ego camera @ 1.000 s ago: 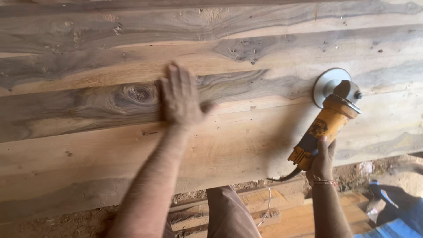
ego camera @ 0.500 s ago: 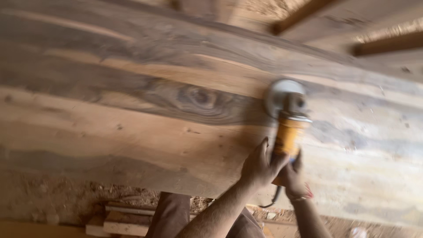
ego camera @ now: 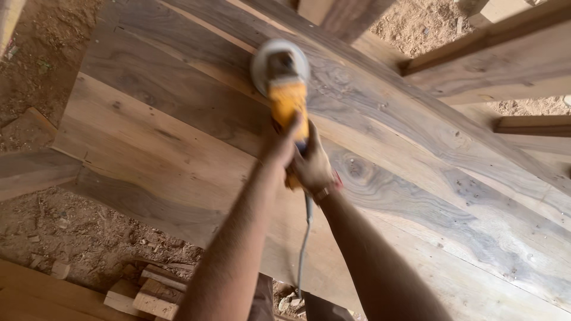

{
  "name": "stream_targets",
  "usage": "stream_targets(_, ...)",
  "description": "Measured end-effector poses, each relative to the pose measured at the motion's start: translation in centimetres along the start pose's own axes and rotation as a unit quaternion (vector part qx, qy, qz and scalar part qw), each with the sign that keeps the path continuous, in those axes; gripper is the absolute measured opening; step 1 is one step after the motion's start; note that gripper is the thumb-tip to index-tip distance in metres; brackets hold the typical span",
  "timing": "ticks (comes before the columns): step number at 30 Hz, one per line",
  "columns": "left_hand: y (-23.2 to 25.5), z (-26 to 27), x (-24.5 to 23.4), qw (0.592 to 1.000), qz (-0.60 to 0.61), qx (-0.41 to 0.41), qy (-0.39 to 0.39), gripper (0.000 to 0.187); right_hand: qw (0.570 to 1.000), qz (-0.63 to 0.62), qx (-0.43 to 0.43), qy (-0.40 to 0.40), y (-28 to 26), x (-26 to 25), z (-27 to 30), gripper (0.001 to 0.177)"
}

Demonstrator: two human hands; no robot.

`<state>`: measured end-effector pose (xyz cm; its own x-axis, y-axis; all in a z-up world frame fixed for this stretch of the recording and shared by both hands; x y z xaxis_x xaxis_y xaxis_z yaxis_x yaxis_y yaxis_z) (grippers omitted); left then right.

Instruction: The person uses a power sander to smooth a large wooden surface, moving the tool across the grain while periodically wiping the surface with their hand.

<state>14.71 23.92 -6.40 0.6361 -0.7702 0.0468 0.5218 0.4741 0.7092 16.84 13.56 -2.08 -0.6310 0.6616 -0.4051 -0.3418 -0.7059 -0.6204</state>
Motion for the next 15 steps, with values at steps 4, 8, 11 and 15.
stream_targets(4, 4.4, -3.5, -3.5, 1.000, 0.013, -0.009, 0.004, 0.083, 0.999, -0.019, -0.040, 0.002, -4.4, 2.7, -3.5, 0.076)
stream_targets(8, 3.8, -3.2, -1.4, 0.998, -0.038, 0.041, -0.009, 0.077, 0.998, -0.004, -0.049, 0.040, -2.2, 1.6, -3.9, 0.080)
stream_targets(11, 1.1, -0.4, 2.6, 0.997, -0.054, 0.039, -0.029, 0.077, 0.998, -0.011, -0.007, 0.060, 2.1, -1.4, -1.5, 0.082)
stream_targets(15, -1.9, 4.1, 8.5, 0.996, -0.076, 0.010, -0.048, 0.082, 0.996, 0.020, -0.014, 0.089, 8.4, -6.6, 1.1, 0.083)
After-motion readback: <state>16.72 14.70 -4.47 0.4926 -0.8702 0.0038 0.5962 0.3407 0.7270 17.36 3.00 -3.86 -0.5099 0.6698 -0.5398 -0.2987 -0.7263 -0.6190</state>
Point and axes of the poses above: each hand's wrist, its own z-axis away from the middle knuckle, its own x-axis out of the palm, y = z × x, the point moved 2 cm from there along -z, towards the middle knuckle, and after that the axes turned 3 degrees about -z, right-handed, at the moved point
